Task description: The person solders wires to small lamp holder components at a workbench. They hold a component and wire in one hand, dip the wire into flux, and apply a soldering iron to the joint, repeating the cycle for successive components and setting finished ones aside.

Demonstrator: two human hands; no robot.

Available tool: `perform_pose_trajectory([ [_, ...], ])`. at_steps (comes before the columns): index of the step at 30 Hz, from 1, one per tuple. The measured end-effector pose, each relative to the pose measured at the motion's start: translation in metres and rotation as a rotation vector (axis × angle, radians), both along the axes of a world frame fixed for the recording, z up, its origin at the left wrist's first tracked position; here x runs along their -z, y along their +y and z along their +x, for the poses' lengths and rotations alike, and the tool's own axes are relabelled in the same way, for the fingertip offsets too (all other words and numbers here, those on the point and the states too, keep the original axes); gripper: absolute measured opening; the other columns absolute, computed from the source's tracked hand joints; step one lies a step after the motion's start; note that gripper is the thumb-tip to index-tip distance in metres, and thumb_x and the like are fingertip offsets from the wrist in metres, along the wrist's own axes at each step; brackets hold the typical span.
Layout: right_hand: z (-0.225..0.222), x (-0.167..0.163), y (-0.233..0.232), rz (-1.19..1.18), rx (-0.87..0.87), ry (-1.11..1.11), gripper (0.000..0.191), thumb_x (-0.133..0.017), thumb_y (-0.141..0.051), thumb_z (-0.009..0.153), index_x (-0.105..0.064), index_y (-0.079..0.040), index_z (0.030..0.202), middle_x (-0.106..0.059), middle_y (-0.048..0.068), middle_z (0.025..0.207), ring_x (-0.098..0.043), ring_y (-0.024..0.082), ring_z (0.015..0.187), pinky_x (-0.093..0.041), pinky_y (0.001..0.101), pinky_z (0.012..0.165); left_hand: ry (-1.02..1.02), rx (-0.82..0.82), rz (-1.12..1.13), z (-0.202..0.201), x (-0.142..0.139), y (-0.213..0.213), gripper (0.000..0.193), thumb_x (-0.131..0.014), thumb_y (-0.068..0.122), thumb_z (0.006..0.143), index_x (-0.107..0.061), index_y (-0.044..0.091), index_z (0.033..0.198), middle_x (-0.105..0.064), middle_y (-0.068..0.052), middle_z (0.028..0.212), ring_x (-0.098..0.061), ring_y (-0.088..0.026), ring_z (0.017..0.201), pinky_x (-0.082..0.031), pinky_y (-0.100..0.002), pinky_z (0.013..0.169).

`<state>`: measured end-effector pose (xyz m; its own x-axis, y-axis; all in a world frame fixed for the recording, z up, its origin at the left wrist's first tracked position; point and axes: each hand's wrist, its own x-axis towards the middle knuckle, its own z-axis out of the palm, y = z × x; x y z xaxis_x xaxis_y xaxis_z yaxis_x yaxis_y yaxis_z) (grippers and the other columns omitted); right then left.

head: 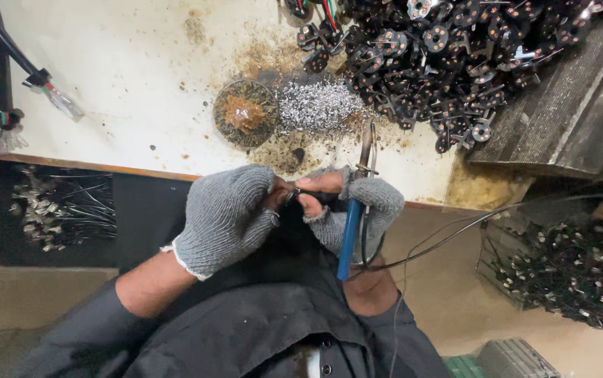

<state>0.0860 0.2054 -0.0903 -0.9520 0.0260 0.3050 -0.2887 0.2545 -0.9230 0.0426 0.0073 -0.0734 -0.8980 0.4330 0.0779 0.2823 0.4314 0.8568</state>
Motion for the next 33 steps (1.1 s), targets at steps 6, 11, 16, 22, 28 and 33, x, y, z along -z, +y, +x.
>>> perform_pose_trajectory([
  [6, -0.002, -0.001, 0.003, -0.119, -0.052, -0.026, 0.067, -0.079, 0.002, 0.095, -0.030, -0.021, 0.133, -0.070, 0.015, 0.101, -0.073, 0.025, 0.089, -0.063, 0.0362, 0.081, -0.013, 0.040, -0.001, -0.003, -0.004, -0.003, 0.011, -0.072, 0.017, 0.086, -0.067, 0.013, 0.095, -0.066, -0.010, 0.083, -0.067, -0.035, 0.076, -0.050, -0.045, 0.063],
  [11, -0.002, -0.007, 0.004, -0.115, -0.063, -0.022, 0.058, -0.083, -0.006, 0.095, -0.037, -0.019, 0.127, -0.071, 0.013, 0.098, -0.073, 0.020, 0.086, -0.062, 0.0309, 0.078, -0.005, 0.026, 0.019, -0.002, -0.004, -0.002, 0.007, -0.070, 0.017, 0.089, -0.067, 0.013, 0.095, -0.067, -0.009, 0.083, -0.067, -0.035, 0.075, -0.049, -0.045, 0.063],
  [16, 0.002, -0.018, 0.001, -0.001, -0.040, -0.173, 0.021, -0.085, -0.013, 0.089, -0.068, -0.008, 0.100, -0.069, 0.008, 0.084, -0.069, 0.018, 0.079, -0.056, 0.0308, 0.073, 0.004, 0.021, -0.022, 0.000, -0.002, 0.000, 0.007, -0.071, 0.017, 0.089, -0.067, 0.012, 0.092, -0.065, -0.010, 0.078, -0.065, -0.036, 0.072, -0.048, -0.047, 0.061],
  [22, -0.001, -0.020, 0.008, 0.125, -0.092, -0.159, 0.025, -0.088, -0.015, 0.081, -0.069, -0.005, 0.092, -0.070, 0.005, 0.082, -0.067, 0.017, 0.078, -0.054, 0.0298, 0.072, 0.039, -0.012, -0.010, 0.001, -0.006, 0.003, 0.012, -0.072, 0.020, 0.090, -0.065, 0.010, 0.088, -0.064, -0.011, 0.076, -0.065, -0.035, 0.070, -0.047, -0.046, 0.060],
  [28, -0.009, -0.035, -0.001, -0.211, -0.036, -0.355, 0.017, -0.087, -0.016, 0.084, -0.073, -0.006, 0.088, -0.071, 0.004, 0.074, -0.070, 0.014, 0.067, -0.055, 0.0247, 0.063, -0.061, -0.081, 0.055, 0.000, -0.009, 0.000, 0.008, -0.070, 0.018, 0.095, -0.069, 0.010, 0.093, -0.066, -0.010, 0.078, -0.067, -0.031, 0.069, -0.051, -0.040, 0.061],
  [33, -0.019, -0.049, -0.022, -0.259, 0.360, -0.097, 0.032, -0.082, -0.030, 0.090, -0.060, -0.017, 0.109, -0.076, 0.003, 0.100, -0.076, 0.010, 0.087, -0.061, 0.0248, 0.083, -0.033, -0.080, 0.043, 0.002, -0.006, 0.000, 0.010, -0.072, 0.020, 0.095, -0.070, 0.010, 0.094, -0.067, -0.010, 0.077, -0.068, -0.031, 0.069, -0.051, -0.040, 0.061],
])
